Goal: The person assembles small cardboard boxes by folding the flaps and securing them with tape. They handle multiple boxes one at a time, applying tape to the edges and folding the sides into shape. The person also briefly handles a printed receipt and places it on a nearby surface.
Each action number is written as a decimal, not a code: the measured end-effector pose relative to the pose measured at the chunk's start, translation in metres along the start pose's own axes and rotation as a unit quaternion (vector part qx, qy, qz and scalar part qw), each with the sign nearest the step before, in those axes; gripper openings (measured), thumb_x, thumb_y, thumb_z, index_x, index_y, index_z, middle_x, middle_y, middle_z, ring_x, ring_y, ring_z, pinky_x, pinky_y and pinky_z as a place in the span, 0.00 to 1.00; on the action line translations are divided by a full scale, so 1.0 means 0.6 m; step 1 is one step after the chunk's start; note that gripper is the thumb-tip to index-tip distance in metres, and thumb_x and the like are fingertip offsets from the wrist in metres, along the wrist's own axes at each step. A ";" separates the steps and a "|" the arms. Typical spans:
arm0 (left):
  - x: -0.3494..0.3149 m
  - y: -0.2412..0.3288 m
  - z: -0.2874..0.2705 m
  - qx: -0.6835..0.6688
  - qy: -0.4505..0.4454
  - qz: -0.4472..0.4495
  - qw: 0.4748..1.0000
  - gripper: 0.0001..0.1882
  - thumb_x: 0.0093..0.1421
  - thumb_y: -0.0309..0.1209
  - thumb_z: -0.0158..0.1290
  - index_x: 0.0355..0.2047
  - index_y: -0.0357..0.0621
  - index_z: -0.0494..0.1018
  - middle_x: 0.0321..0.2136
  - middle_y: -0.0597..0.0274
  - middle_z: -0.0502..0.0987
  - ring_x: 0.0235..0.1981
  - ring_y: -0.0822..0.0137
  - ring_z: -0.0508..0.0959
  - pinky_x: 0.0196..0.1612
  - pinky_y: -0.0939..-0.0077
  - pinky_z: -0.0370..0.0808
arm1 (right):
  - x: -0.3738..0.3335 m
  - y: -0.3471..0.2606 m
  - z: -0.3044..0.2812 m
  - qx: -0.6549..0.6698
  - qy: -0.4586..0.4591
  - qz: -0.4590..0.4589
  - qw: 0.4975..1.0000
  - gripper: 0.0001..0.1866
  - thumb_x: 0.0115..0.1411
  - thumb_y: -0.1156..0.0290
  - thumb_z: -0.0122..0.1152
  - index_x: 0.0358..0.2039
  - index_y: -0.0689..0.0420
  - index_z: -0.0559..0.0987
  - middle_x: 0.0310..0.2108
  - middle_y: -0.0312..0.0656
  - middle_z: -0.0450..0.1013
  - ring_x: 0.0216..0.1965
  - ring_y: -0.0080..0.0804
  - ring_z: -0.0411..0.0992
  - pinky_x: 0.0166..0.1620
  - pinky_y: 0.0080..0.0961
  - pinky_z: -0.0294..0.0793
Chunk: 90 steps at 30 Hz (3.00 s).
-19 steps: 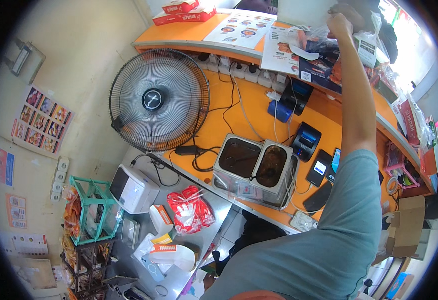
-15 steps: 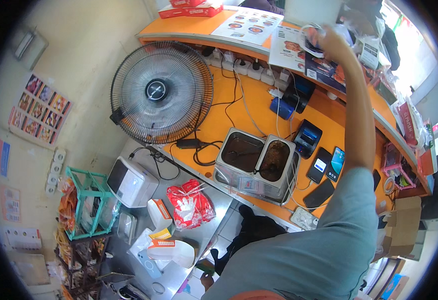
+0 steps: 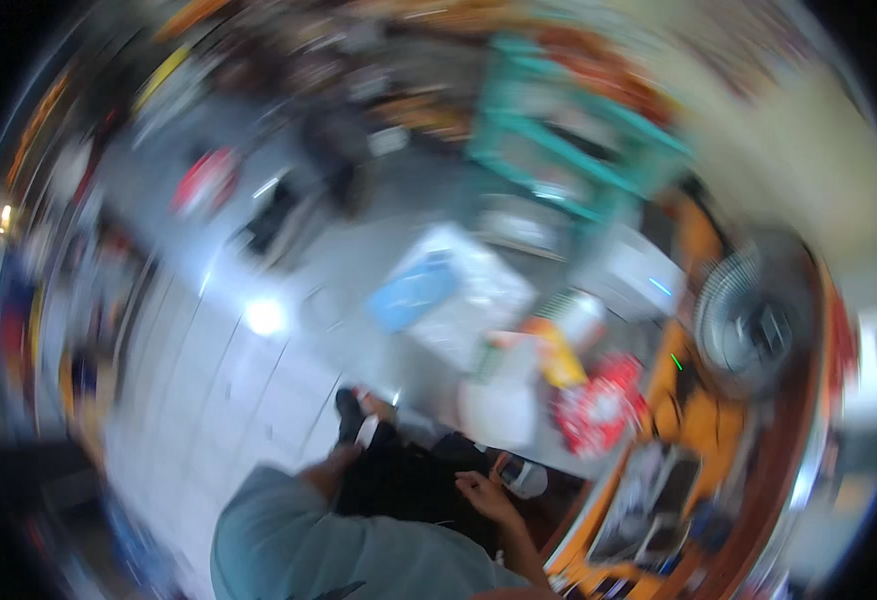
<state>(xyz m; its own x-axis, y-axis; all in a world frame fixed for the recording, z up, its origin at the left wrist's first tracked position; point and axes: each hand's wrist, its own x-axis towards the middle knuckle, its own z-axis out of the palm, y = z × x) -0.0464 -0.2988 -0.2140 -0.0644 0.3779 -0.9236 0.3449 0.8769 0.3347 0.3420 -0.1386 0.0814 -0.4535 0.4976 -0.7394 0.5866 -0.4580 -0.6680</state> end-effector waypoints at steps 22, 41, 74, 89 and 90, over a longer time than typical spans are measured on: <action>0.038 0.174 -0.145 0.283 0.373 0.332 0.819 0.26 0.58 0.40 0.53 0.57 0.50 0.69 0.56 0.50 0.72 0.66 0.51 0.60 0.65 0.43 0.51 | 0.395 0.176 -0.059 -0.309 0.331 0.253 0.855 0.45 0.57 0.37 0.56 0.71 0.39 0.56 0.70 0.59 0.49 0.68 0.66 0.52 0.62 0.60 0.63; -0.037 0.242 0.029 0.380 0.249 0.454 0.766 0.17 0.64 0.44 0.54 0.38 0.42 0.79 0.30 0.44 0.82 0.35 0.44 0.82 0.38 0.51 0.76 | 0.409 0.117 0.082 -0.164 0.223 -0.299 0.913 0.47 0.58 0.30 0.54 0.63 0.58 0.65 0.49 0.58 0.75 0.54 0.55 0.73 0.60 0.45 0.67; -0.095 0.384 -0.050 -0.345 0.039 0.497 0.795 0.22 0.72 0.42 0.44 0.60 0.45 0.60 0.56 0.46 0.71 0.56 0.53 0.75 0.59 0.60 0.72 | 0.431 0.034 0.058 -0.027 0.308 -0.389 0.868 0.18 0.60 0.72 0.66 0.51 0.54 0.77 0.40 0.44 0.82 0.35 0.29 0.82 0.37 0.25 0.78; 0.088 0.364 0.045 -0.389 0.144 0.430 0.802 0.20 0.67 0.29 0.54 0.57 0.37 0.67 0.49 0.58 0.75 0.49 0.64 0.76 0.49 0.69 0.77 | 0.442 0.039 0.079 -0.144 0.123 -0.482 0.856 0.46 0.47 0.71 0.76 0.66 0.57 0.64 0.64 0.49 0.64 0.63 0.42 0.64 0.60 0.36 0.66; 0.064 0.370 0.038 -0.452 0.093 0.378 0.803 0.19 0.66 0.27 0.54 0.56 0.35 0.67 0.47 0.57 0.76 0.49 0.63 0.77 0.48 0.68 0.78 | 0.450 0.035 0.083 -0.163 0.154 -0.528 0.819 0.46 0.45 0.72 0.76 0.65 0.58 0.63 0.62 0.50 0.64 0.60 0.45 0.65 0.60 0.38 0.65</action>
<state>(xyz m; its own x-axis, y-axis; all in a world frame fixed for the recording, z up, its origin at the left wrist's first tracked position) 0.0489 -0.0961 -0.1794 -0.3243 0.8679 -0.3763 -0.4633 0.2011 0.8631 0.1986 -0.0505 -0.1367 -0.6626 0.6740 0.3265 0.1463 0.5440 -0.8262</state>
